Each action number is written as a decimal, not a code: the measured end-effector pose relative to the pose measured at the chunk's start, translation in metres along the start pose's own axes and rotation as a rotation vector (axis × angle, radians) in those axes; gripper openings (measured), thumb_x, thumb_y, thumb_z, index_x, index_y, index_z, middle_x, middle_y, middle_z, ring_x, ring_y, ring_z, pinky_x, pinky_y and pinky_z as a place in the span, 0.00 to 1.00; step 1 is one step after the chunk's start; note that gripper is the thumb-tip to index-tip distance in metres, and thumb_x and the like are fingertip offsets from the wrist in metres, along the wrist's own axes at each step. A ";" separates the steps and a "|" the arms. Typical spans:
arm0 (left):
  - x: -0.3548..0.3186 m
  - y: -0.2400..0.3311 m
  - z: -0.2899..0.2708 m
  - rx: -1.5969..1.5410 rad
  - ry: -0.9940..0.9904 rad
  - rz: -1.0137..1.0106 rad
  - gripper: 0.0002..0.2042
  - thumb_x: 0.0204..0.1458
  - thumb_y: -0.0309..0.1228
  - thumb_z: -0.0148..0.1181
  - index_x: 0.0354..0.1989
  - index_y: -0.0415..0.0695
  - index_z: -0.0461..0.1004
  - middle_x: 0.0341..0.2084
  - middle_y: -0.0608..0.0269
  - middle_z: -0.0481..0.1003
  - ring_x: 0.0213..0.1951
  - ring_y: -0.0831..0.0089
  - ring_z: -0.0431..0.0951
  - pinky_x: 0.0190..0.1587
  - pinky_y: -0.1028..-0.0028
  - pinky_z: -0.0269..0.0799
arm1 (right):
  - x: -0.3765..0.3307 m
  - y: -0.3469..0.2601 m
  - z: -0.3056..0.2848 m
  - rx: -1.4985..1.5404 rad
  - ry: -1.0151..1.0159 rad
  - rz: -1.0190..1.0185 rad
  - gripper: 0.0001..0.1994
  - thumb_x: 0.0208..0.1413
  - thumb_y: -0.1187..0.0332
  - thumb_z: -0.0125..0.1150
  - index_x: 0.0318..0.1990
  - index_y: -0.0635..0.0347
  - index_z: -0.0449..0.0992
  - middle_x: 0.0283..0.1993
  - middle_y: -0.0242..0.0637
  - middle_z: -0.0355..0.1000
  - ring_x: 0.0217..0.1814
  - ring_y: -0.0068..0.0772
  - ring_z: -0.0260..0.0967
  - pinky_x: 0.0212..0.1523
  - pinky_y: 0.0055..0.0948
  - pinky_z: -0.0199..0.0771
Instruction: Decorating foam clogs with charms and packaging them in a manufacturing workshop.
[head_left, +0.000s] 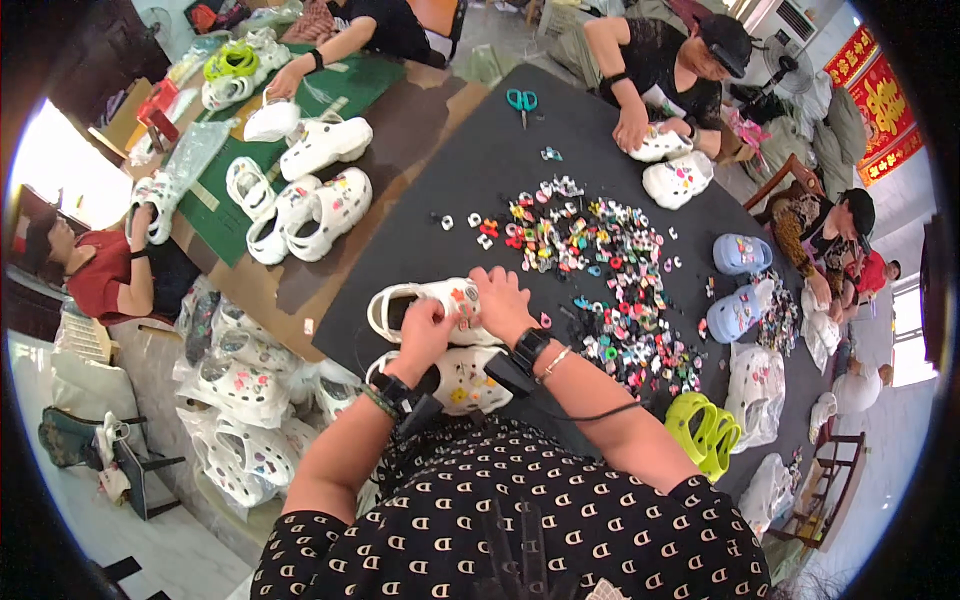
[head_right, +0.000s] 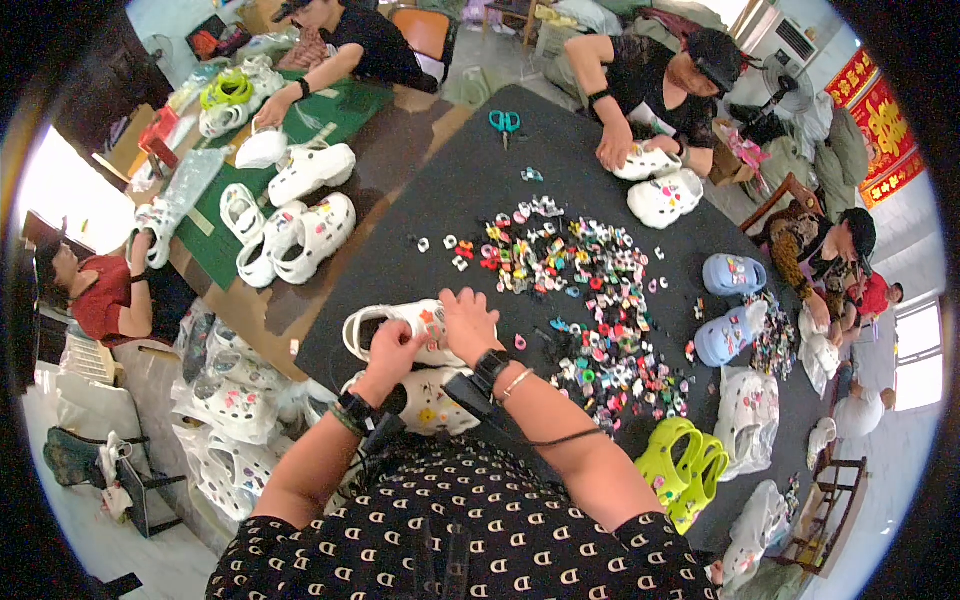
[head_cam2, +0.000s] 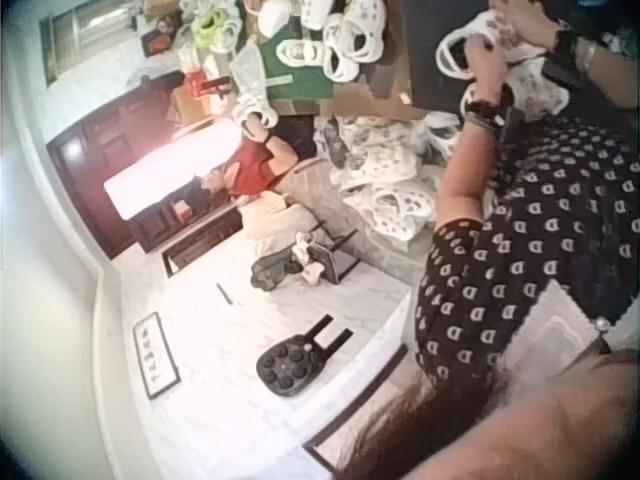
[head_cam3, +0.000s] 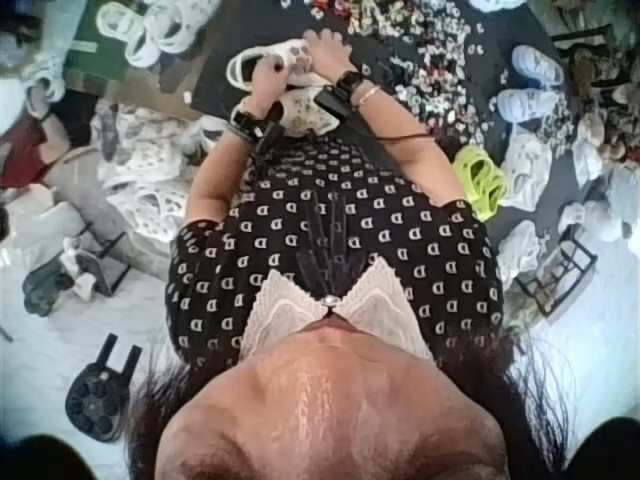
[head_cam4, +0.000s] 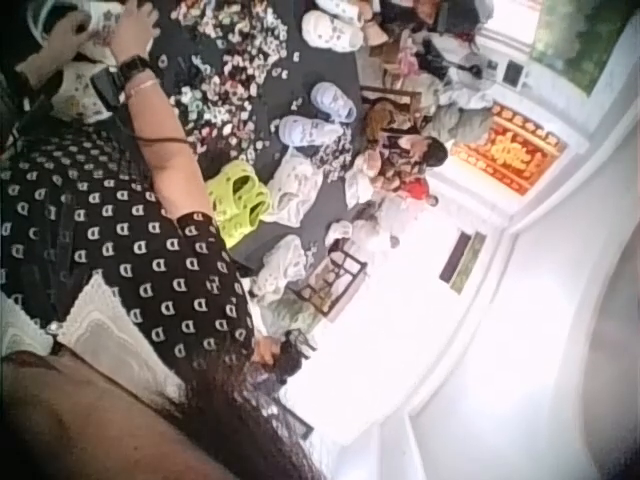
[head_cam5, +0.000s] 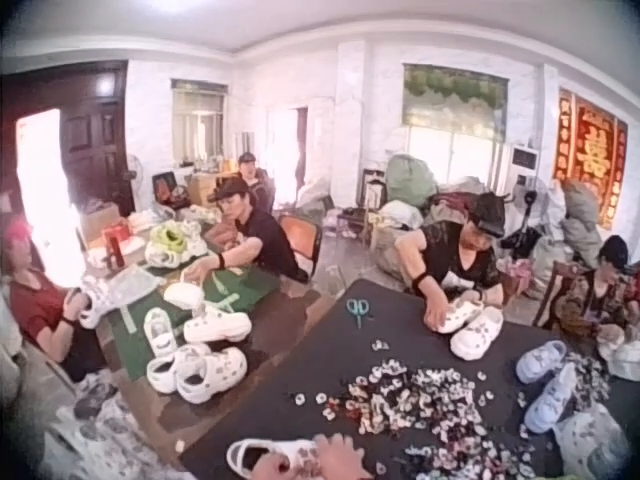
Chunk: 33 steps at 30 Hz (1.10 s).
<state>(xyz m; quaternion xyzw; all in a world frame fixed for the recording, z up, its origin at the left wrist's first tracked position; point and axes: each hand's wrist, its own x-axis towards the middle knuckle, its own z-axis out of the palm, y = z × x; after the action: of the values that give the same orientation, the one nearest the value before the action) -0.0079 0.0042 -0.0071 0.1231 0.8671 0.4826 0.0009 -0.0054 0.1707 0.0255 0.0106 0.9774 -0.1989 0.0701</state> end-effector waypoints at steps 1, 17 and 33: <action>-0.003 -0.009 -0.001 -0.011 -0.004 -0.055 0.16 0.43 0.34 0.67 0.19 0.37 0.67 0.19 0.51 0.68 0.25 0.55 0.69 0.29 0.61 0.63 | 0.000 -0.004 -0.003 0.014 -0.013 -0.022 0.29 0.40 0.66 0.71 0.52 0.50 0.63 0.49 0.43 0.63 0.56 0.52 0.61 0.48 0.61 0.65; -0.006 -0.002 -0.004 -0.028 -0.010 -0.075 0.17 0.45 0.38 0.68 0.19 0.37 0.69 0.17 0.52 0.70 0.23 0.57 0.70 0.27 0.61 0.64 | -0.046 0.015 0.016 0.148 0.314 -0.272 0.05 0.48 0.65 0.63 0.32 0.52 0.80 0.38 0.33 0.70 0.45 0.41 0.65 0.45 0.42 0.63; -0.006 -0.009 -0.006 0.029 -0.060 -0.095 0.18 0.47 0.40 0.67 0.22 0.35 0.71 0.19 0.52 0.70 0.25 0.61 0.70 0.30 0.64 0.66 | -0.008 0.045 0.007 0.388 -0.052 -0.150 0.18 0.36 0.57 0.74 0.31 0.57 0.76 0.47 0.45 0.71 0.51 0.45 0.68 0.54 0.37 0.66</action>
<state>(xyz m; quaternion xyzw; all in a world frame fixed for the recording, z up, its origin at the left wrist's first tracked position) -0.0051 -0.0063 -0.0117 0.0962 0.8784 0.4657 0.0480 0.0057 0.2094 0.0027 -0.0539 0.9166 -0.3885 0.0772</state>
